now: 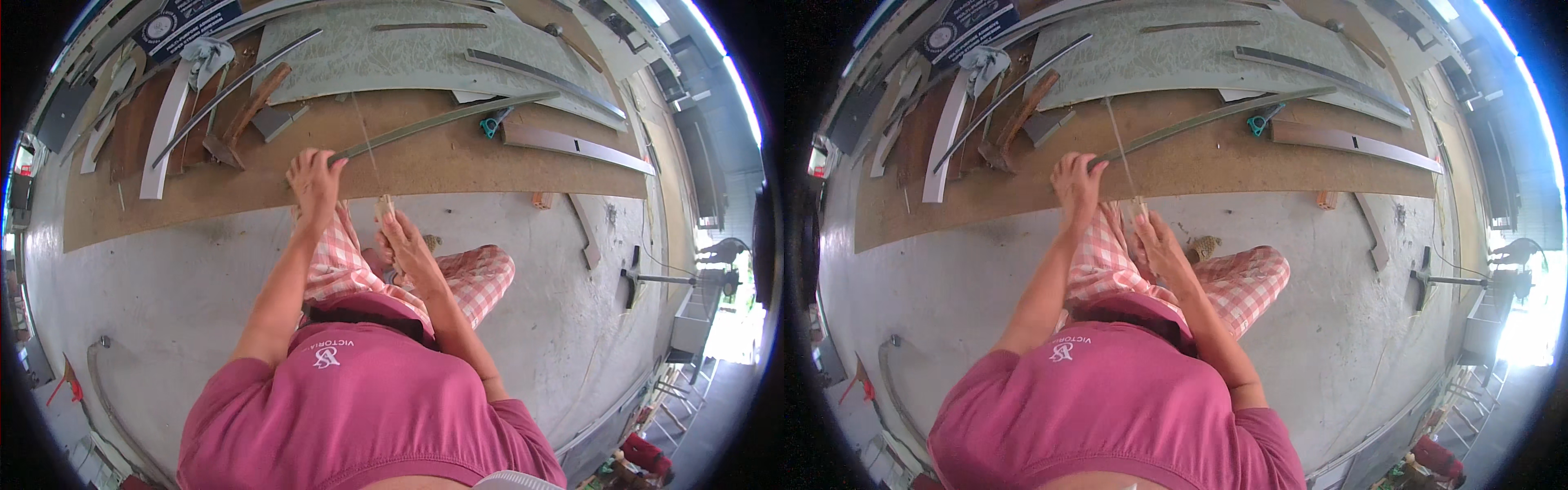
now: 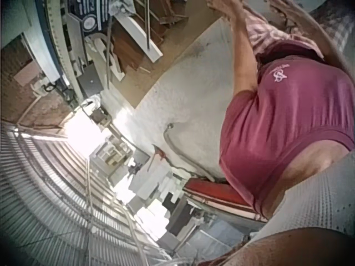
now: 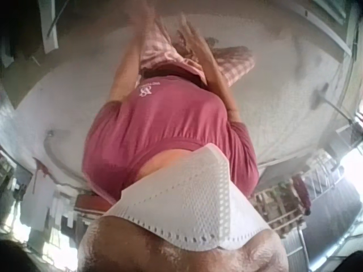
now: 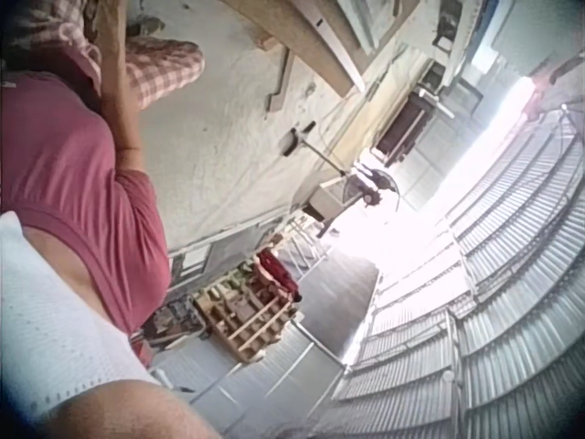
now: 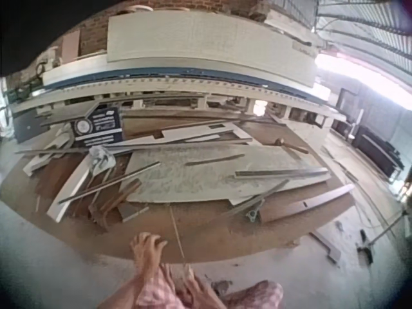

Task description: The person cuts a thin wood strip on a workbench using a hand saw.

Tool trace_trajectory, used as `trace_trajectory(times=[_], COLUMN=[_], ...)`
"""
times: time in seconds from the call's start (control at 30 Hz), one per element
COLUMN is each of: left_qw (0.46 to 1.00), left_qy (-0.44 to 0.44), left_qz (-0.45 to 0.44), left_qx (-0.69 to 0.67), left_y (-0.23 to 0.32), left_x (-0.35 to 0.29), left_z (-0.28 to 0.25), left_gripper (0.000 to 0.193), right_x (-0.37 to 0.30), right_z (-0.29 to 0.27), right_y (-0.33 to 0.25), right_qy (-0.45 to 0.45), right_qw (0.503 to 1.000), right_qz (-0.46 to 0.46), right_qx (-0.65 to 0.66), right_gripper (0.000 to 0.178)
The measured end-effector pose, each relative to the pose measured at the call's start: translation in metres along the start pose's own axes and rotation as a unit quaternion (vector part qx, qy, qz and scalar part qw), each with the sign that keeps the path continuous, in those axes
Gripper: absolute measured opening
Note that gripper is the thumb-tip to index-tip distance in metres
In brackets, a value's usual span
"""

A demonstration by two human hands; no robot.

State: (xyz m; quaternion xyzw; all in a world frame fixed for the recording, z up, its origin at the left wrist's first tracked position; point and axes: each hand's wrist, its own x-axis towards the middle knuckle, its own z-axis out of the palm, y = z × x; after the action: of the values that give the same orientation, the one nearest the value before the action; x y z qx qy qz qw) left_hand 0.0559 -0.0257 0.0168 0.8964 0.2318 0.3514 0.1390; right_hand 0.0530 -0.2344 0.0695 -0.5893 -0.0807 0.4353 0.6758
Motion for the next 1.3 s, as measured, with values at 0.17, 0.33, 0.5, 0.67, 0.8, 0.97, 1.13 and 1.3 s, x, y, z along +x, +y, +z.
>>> trace_trajectory(times=[0.17,0.33,0.5,0.67,0.8,0.97,1.13,1.3], left_qw=[1.0,0.997,0.998,0.999,0.999,0.999,0.999,0.999], left_qy=[-0.012,-0.025,-0.052,-0.042,-0.041,-0.046,-0.021,-0.022], left_qz=[-0.016,0.022,0.013,0.023,0.025,0.024,0.034,0.021], left_qx=[-0.021,-0.067,-0.023,-0.019,-0.004,0.001,-0.021,-0.019], left_y=[0.01,0.002,-0.001,0.001,0.002,0.0,0.003,0.0], left_x=[0.0,-0.001,-0.003,-0.004,-0.004,-0.004,-0.001,-0.002], left_z=[0.033,0.033,0.036,0.035,0.036,0.037,0.038,0.039], left_gripper=[0.026,0.029,0.026,0.028,0.025,0.024,0.026,0.024], right_x=[-0.009,0.002,0.008,0.006,0.004,0.014,0.04,0.009], right_z=[-0.017,-0.029,-0.033,-0.031,-0.029,-0.023,-0.024,-0.028], right_y=[0.024,0.053,0.063,0.063,0.061,0.038,0.031,0.045], right_qy=[0.085,0.081,0.066,0.062,0.067,0.077,0.084,0.073], right_qw=[0.995,0.993,0.992,0.993,0.993,0.989,0.991,0.987], right_qz=[0.015,0.007,0.01,0.01,0.016,0.061,0.038,0.048], right_qx=[-0.045,-0.085,-0.106,-0.103,-0.096,-0.107,-0.101,-0.136], right_gripper=[0.041,0.045,0.046,0.046,0.045,0.043,0.04,0.038])
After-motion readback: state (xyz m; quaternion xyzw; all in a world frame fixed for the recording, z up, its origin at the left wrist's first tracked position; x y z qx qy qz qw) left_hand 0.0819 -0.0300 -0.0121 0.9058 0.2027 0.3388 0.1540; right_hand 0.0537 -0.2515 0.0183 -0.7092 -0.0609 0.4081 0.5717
